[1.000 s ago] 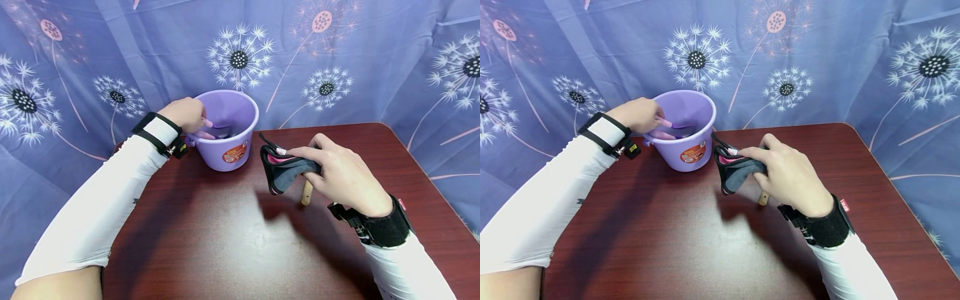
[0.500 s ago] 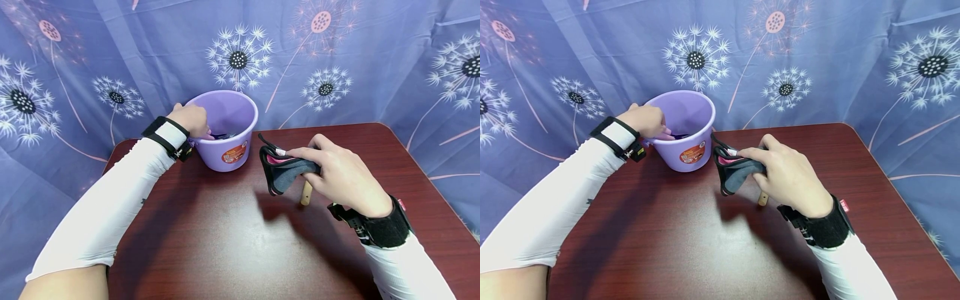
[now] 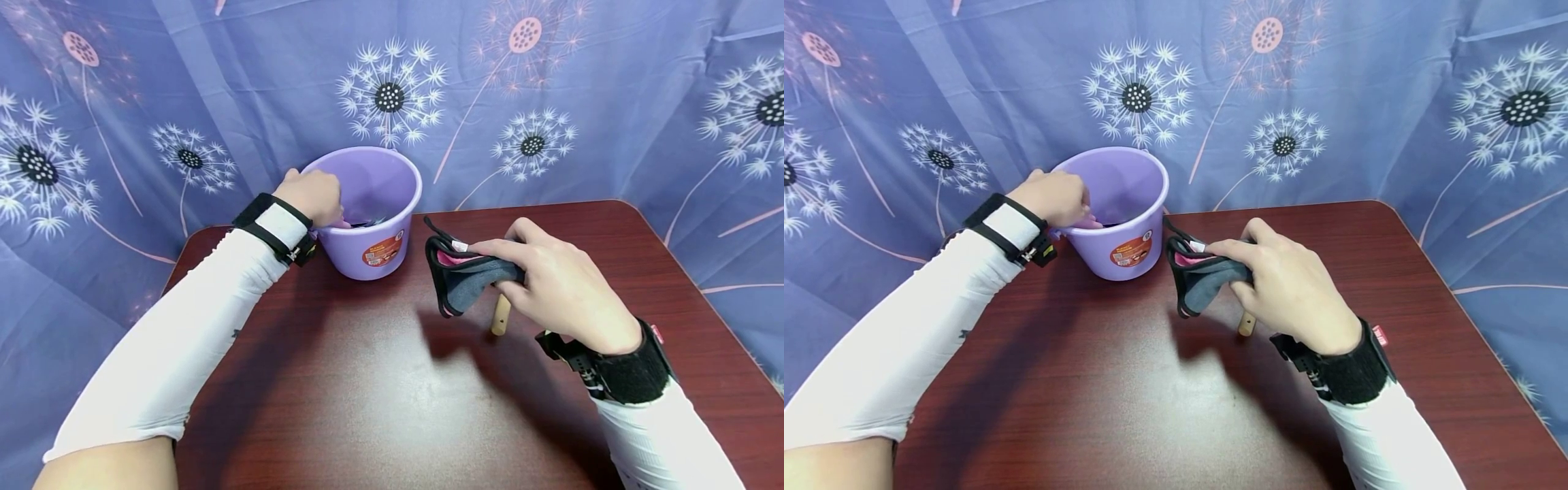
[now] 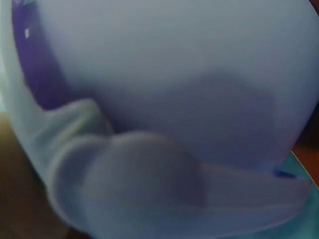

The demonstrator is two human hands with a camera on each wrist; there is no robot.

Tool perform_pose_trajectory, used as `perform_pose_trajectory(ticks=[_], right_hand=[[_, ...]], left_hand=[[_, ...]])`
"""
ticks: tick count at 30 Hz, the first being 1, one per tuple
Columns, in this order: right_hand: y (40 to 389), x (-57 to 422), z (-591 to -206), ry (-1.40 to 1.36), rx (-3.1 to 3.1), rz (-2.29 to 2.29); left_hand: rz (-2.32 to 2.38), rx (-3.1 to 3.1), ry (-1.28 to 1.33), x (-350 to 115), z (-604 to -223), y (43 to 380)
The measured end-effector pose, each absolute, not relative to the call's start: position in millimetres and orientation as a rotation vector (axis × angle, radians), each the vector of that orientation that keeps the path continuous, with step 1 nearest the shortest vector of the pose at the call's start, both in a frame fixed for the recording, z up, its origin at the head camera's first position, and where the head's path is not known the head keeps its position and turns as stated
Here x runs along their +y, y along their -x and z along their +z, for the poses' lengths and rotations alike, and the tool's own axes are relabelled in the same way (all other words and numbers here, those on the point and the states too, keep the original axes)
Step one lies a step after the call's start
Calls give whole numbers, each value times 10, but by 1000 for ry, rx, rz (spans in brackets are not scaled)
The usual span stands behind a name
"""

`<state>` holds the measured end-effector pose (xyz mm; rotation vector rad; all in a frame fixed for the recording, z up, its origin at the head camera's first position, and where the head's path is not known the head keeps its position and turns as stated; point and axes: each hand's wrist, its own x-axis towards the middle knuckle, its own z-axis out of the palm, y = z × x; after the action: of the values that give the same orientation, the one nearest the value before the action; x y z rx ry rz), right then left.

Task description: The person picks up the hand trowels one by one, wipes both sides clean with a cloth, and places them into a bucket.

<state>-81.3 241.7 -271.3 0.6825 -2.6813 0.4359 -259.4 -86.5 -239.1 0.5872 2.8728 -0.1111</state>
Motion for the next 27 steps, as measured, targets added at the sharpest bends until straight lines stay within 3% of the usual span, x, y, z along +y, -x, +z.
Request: perform_pose_trajectory(ticks=[11, 19, 27], right_hand=[[831, 2443, -2731, -675, -2678, 454], [924, 2523, -2771, -597, -2660, 530], [1014, 2588, -2802, -437, -2652, 569]], left_hand=[[-16, 3200, -729, -803, -2329, 2393], [558, 3517, -1042, -626, -2345, 1958], [998, 3434, -1383, -405, -2599, 1508]])
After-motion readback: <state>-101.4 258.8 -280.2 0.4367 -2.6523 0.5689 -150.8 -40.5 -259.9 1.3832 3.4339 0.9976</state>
